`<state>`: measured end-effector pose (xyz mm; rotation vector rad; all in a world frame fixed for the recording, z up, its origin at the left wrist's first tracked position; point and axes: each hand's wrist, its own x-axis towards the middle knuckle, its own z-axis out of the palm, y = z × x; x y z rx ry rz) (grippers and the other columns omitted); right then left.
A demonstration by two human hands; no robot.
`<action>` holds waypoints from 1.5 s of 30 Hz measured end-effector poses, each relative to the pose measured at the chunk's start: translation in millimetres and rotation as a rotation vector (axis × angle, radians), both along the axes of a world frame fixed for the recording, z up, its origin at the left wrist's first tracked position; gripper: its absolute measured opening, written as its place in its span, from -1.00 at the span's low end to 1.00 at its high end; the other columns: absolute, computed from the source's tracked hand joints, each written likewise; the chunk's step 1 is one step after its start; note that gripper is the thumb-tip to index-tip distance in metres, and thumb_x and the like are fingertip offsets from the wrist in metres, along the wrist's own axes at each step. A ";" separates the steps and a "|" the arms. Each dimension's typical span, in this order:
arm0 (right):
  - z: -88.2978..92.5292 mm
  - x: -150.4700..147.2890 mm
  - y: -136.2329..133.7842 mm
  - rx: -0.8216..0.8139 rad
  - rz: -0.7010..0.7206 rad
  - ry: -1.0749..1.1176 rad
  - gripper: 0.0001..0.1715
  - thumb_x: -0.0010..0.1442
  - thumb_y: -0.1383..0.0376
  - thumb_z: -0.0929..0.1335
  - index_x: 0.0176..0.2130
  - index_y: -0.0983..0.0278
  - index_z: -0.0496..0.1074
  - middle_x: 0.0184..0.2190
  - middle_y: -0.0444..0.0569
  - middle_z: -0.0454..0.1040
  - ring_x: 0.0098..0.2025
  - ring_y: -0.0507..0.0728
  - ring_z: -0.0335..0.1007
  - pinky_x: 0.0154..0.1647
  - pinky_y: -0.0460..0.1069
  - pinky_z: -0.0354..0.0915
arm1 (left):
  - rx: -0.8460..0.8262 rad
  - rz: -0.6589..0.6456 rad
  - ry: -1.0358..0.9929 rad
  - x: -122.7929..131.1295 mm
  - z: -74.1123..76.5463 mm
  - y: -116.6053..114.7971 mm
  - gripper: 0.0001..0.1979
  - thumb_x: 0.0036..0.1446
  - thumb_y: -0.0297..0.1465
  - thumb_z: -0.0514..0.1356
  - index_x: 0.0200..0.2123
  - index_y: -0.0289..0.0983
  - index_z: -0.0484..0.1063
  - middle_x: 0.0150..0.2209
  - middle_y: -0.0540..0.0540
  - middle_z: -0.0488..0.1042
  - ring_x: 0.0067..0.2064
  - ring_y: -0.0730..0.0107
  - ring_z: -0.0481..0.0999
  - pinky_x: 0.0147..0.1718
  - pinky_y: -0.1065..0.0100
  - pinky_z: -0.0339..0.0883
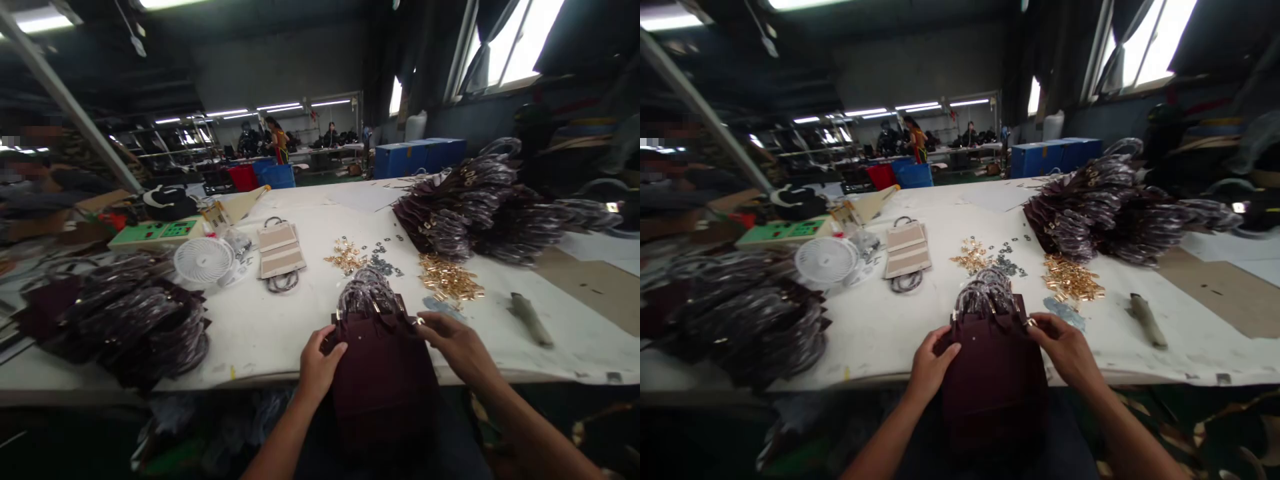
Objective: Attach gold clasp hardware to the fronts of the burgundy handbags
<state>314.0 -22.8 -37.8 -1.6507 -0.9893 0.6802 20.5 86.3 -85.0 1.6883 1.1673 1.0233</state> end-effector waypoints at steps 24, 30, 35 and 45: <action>-37.7 -101.0 23.3 0.095 0.133 0.013 -0.68 0.21 -0.02 0.46 -0.27 0.16 0.60 -0.28 -0.10 0.63 -0.21 0.20 0.51 -0.12 0.03 0.34 | 0.081 0.115 0.107 21.6 13.7 -11.3 -0.68 0.23 -0.18 0.19 -0.46 -0.19 0.18 -0.46 0.08 0.24 -0.37 0.38 0.26 -0.30 0.35 0.13; -32.9 -108.3 28.3 0.121 0.142 -0.131 -0.75 0.19 0.05 0.46 -0.27 0.15 0.63 -0.24 -0.08 0.66 -0.15 0.24 0.57 -0.04 0.05 0.35 | -0.055 -0.118 0.314 1.1 31.8 2.9 -0.79 0.17 -0.21 0.23 -0.41 -0.21 0.38 -0.45 0.05 0.39 -0.40 0.38 0.31 -0.38 0.36 0.08; -22.8 -112.7 30.1 0.055 0.099 -0.176 -0.70 0.23 0.00 0.42 -0.33 0.14 0.60 -0.31 -0.13 0.64 -0.25 0.20 0.55 -0.18 0.03 0.32 | -0.235 -0.196 0.106 -8.1 24.3 3.5 -0.70 0.16 -0.09 0.25 -0.34 -0.22 0.45 -0.45 0.04 0.42 -0.41 0.38 0.34 -0.42 0.38 0.13; -31.0 -107.0 33.3 0.033 0.039 0.019 -0.35 0.16 -0.05 0.47 0.13 0.22 0.53 -0.33 -0.09 0.62 -0.29 0.20 0.55 -0.22 0.05 0.40 | -0.115 -0.027 0.084 6.5 16.8 -10.4 -0.80 0.14 -0.28 0.26 -0.42 -0.21 0.32 -0.45 0.06 0.38 -0.36 0.38 0.35 -0.32 0.37 0.20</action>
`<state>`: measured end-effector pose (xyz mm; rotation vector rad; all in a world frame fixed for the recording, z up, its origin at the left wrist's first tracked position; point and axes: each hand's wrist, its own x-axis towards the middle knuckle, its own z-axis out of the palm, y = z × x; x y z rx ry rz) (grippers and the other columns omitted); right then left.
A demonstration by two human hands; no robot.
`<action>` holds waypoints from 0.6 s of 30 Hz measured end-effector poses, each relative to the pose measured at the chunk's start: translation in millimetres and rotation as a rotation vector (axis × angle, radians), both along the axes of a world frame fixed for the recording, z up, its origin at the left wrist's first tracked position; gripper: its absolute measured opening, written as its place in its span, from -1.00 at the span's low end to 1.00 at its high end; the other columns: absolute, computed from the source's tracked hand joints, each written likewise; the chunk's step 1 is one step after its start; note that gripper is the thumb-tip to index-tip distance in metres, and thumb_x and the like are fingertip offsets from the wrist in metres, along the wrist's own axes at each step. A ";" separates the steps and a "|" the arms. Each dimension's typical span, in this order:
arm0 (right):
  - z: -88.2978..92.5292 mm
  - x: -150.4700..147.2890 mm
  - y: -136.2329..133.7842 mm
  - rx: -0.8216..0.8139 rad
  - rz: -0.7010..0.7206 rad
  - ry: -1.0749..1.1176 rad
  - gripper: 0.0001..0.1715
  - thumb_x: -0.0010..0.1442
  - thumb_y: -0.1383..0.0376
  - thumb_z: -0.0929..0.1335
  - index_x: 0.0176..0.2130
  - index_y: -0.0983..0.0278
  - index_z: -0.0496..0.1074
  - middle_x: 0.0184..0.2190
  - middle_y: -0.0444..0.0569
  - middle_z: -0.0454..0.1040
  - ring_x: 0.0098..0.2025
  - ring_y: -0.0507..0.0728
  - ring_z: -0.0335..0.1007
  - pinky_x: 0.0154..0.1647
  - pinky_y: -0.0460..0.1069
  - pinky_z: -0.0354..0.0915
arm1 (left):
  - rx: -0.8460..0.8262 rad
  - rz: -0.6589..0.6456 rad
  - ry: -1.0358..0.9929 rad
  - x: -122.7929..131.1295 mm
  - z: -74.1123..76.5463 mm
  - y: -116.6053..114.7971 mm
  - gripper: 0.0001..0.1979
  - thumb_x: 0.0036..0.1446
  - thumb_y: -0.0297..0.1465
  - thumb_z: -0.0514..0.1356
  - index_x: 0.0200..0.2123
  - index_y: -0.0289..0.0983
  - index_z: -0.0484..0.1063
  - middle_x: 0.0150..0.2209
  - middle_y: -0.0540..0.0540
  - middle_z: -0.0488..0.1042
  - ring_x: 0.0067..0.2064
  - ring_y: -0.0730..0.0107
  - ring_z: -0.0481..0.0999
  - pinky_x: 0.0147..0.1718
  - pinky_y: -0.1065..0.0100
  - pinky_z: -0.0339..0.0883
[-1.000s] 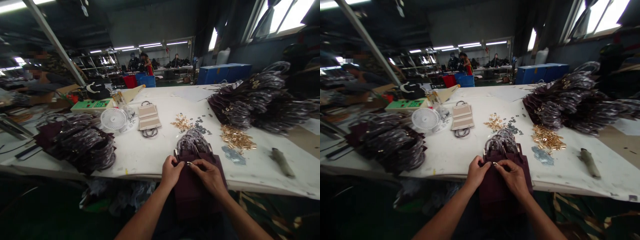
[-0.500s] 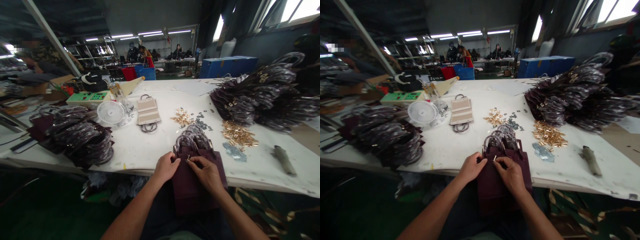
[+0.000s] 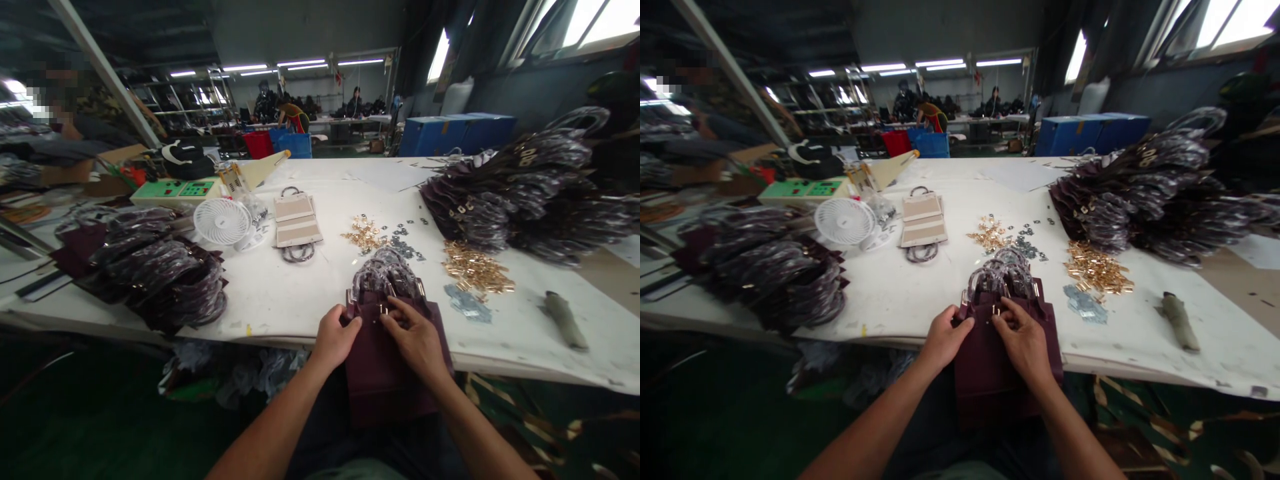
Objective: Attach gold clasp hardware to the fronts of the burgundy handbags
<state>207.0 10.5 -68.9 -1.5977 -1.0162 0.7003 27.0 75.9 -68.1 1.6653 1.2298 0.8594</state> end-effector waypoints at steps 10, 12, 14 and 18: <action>-4.9 7.1 -9.9 0.155 -0.120 0.271 -0.52 0.18 -0.07 0.49 -0.13 0.23 0.51 -0.26 -0.03 0.62 -0.24 0.21 0.58 -0.11 0.10 0.47 | -0.119 0.164 -0.187 -5.5 -6.9 -10.5 -0.49 0.16 -0.30 0.21 0.17 -0.28 0.31 -0.36 0.01 0.51 -0.37 0.35 0.47 -0.32 0.35 0.31; -5.3 6.5 -11.2 0.150 -0.101 0.230 -0.54 0.20 -0.07 0.48 -0.14 0.24 0.52 -0.29 -0.01 0.63 -0.22 0.23 0.58 -0.08 0.12 0.46 | -0.258 0.205 -0.279 -7.5 -8.8 -10.5 -0.39 0.11 -0.30 0.24 0.23 -0.33 0.31 -0.42 0.03 0.48 -0.38 0.35 0.46 -0.36 0.37 0.32; -5.1 5.6 -12.4 0.154 -0.059 0.159 -0.55 0.20 -0.07 0.48 -0.17 0.24 0.54 -0.24 0.03 0.65 -0.17 0.26 0.58 -0.04 0.14 0.45 | -0.420 0.164 -0.387 -10.0 -8.5 -10.3 -0.45 0.09 -0.28 0.24 0.14 -0.35 0.41 -0.41 -0.01 0.51 -0.40 0.35 0.48 -0.45 0.39 0.32; -0.6 2.4 -13.4 0.107 0.015 0.009 -0.59 0.18 -0.06 0.48 -0.27 0.23 0.57 -0.26 0.02 0.66 -0.18 0.27 0.58 -0.06 0.12 0.43 | -0.568 0.055 -0.460 -17.9 -5.7 -10.4 -0.63 0.06 -0.23 0.27 -0.14 -0.38 0.55 -0.37 -0.13 0.57 -0.45 0.36 0.51 -0.56 0.43 0.32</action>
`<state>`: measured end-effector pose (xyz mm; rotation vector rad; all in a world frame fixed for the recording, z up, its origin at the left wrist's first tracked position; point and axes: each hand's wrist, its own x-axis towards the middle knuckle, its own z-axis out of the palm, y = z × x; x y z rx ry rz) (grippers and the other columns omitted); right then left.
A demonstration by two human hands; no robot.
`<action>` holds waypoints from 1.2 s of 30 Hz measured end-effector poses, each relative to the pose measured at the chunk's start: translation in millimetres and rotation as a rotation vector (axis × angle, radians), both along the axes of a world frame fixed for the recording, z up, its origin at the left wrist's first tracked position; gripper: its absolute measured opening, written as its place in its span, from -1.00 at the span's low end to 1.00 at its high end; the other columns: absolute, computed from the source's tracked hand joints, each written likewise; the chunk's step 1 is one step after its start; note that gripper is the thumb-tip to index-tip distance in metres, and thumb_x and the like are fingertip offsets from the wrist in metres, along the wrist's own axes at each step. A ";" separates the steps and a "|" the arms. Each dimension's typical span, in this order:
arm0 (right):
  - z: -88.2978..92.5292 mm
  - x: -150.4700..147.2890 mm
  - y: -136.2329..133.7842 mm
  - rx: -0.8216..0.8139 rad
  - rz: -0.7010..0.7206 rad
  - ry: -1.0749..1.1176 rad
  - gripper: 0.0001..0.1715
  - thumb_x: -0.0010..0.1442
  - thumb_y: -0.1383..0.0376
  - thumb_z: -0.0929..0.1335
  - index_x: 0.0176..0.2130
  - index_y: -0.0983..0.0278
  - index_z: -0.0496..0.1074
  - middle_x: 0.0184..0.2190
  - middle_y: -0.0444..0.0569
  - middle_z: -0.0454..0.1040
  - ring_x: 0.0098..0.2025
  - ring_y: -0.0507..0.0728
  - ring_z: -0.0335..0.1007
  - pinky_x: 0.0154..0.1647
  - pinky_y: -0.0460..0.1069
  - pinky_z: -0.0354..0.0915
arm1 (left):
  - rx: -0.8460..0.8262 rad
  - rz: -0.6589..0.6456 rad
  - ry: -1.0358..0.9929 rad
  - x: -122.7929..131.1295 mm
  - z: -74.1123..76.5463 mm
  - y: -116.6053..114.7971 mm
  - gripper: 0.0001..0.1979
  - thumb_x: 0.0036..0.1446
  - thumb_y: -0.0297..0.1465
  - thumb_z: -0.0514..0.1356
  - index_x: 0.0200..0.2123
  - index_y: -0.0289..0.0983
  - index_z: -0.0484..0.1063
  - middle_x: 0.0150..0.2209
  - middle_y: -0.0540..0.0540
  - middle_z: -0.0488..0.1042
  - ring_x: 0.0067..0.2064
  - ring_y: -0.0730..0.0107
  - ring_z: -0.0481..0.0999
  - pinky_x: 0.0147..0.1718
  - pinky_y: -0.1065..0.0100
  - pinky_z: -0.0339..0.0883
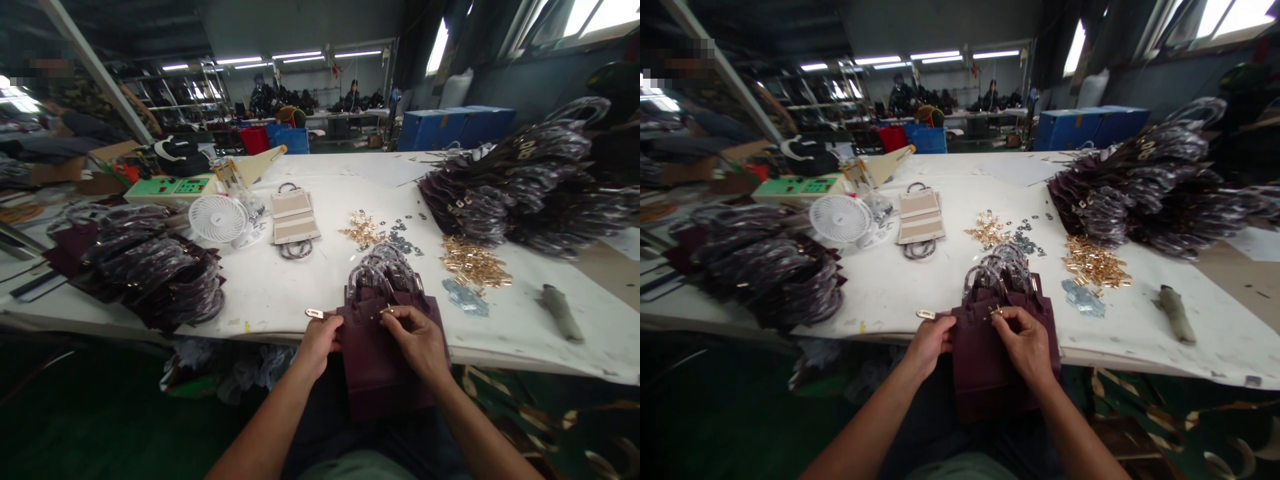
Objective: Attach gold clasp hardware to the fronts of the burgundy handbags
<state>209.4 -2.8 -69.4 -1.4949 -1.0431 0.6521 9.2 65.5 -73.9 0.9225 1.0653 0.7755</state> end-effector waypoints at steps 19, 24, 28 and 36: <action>19.6 -43.6 2.2 0.009 0.198 -0.362 -0.76 0.28 0.21 0.37 -0.09 0.15 0.59 -0.17 -0.03 0.67 -0.18 0.24 0.62 -0.11 0.08 0.49 | 0.175 0.107 -0.076 -1.1 21.4 -16.5 -0.65 0.04 -0.27 0.40 -0.11 -0.30 0.63 -0.30 -0.13 0.67 -0.30 0.22 0.62 -0.39 0.34 0.46; 31.8 -43.4 2.7 -0.019 0.172 -0.412 -0.74 0.25 0.21 0.37 -0.09 0.16 0.59 -0.18 -0.02 0.68 -0.21 0.24 0.62 -0.17 0.08 0.48 | 0.270 0.076 0.067 -1.5 22.6 -17.5 -0.66 0.08 -0.25 0.36 -0.09 -0.26 0.63 -0.35 -0.09 0.66 -0.35 0.24 0.59 -0.39 0.33 0.41; 42.3 -41.5 2.2 -0.075 0.193 -0.406 -0.76 0.23 0.23 0.37 -0.12 0.15 0.60 -0.29 -0.07 0.66 -0.31 0.19 0.60 -0.29 0.02 0.44 | 0.352 0.048 0.173 -2.8 23.3 -19.7 -0.67 0.13 -0.24 0.33 -0.07 -0.24 0.63 -0.25 -0.11 0.68 -0.28 0.21 0.61 -0.29 0.29 0.45; 40.2 -30.3 3.7 -0.096 0.264 -0.184 -0.72 0.23 0.14 0.41 -0.10 0.19 0.58 -0.27 0.00 0.66 -0.27 0.22 0.59 -0.22 0.07 0.46 | 0.182 0.112 -0.052 4.9 33.1 -23.1 -0.62 0.03 -0.23 0.38 -0.09 -0.29 0.62 -0.30 -0.14 0.67 -0.33 0.20 0.62 -0.36 0.28 0.49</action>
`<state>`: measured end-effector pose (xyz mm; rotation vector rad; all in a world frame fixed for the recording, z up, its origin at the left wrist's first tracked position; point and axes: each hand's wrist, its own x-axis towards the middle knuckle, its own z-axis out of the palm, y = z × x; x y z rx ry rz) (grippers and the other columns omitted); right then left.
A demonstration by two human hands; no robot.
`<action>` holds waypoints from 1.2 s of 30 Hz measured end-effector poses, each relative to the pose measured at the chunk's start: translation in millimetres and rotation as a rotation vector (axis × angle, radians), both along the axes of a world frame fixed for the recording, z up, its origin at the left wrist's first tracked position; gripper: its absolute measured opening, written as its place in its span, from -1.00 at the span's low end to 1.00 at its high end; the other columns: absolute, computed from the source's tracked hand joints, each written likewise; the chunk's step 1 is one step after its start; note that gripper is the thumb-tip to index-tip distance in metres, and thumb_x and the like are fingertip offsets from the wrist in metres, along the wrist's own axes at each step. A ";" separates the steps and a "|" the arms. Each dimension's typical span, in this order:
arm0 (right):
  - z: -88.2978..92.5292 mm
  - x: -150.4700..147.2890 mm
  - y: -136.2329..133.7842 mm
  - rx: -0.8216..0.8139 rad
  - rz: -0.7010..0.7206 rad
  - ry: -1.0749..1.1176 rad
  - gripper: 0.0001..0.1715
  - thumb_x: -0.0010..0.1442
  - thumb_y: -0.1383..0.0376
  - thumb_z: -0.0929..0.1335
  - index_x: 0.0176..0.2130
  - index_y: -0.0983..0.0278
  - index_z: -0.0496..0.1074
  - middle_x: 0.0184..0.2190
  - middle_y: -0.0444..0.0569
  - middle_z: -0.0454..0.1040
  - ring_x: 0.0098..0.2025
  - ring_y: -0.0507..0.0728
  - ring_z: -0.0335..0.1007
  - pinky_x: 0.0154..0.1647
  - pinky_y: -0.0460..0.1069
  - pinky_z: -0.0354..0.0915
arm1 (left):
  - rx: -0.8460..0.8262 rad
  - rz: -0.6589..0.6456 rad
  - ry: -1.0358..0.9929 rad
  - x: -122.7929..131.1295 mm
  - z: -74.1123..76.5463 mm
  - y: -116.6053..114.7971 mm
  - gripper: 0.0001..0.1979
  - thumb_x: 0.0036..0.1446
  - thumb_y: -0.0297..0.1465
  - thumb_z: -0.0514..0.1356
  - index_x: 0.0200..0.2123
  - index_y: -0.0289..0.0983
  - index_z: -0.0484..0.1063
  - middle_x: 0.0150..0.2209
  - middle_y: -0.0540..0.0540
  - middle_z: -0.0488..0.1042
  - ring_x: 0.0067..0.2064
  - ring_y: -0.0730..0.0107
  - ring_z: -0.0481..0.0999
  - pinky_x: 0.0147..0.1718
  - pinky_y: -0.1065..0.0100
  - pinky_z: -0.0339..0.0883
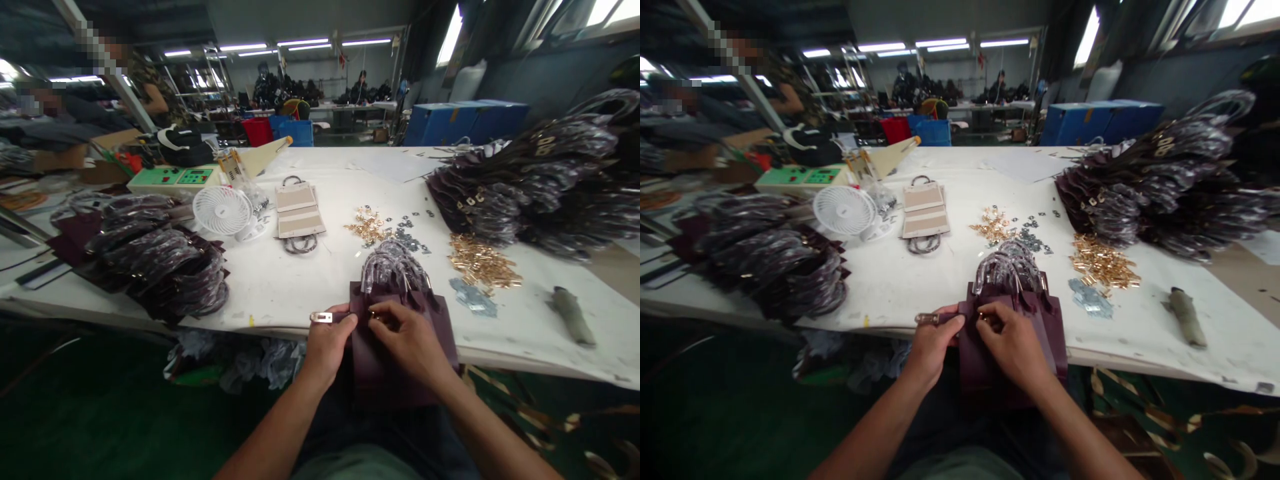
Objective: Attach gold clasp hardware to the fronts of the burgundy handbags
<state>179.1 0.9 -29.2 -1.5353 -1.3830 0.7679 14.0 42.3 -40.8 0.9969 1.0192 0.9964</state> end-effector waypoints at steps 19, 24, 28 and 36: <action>-5.6 -6.9 -10.0 0.186 -0.063 -0.125 -0.86 0.25 0.23 0.40 -0.20 0.14 0.58 -0.31 -0.11 0.64 -0.33 0.14 0.55 -0.27 -0.01 0.39 | -0.088 0.038 -0.192 6.4 7.3 -5.5 -0.57 -0.04 -0.25 0.44 -0.12 -0.38 0.60 -0.27 -0.21 0.68 -0.32 0.17 0.65 -0.47 0.34 0.49; 3.2 -5.9 -12.9 0.133 -0.023 -0.163 -0.84 0.24 0.24 0.38 -0.18 0.16 0.58 -0.31 -0.09 0.64 -0.31 0.16 0.56 -0.25 0.00 0.39 | -0.065 0.035 -0.131 6.5 8.9 -11.3 -0.64 0.00 -0.28 0.42 -0.13 -0.34 0.62 -0.33 -0.15 0.67 -0.37 0.25 0.62 -0.44 0.36 0.48; 22.4 0.9 -9.4 -0.013 0.028 -0.169 -0.82 0.20 0.26 0.38 -0.18 0.19 0.57 -0.42 -0.12 0.59 -0.37 0.14 0.52 -0.33 -0.01 0.36 | -0.010 -0.007 -0.047 6.1 8.3 -15.1 -0.67 0.08 -0.28 0.38 -0.10 -0.32 0.63 -0.37 -0.12 0.66 -0.38 0.30 0.60 -0.41 0.39 0.45; 12.6 0.3 -8.9 0.083 0.042 -0.256 -0.81 0.26 0.26 0.36 -0.14 0.18 0.56 -0.27 -0.08 0.63 -0.25 0.17 0.57 -0.19 0.04 0.38 | 0.122 -0.035 0.058 2.0 5.7 -11.1 -0.69 0.15 -0.27 0.35 -0.06 -0.27 0.63 -0.22 -0.14 0.69 -0.24 0.24 0.64 -0.25 0.35 0.48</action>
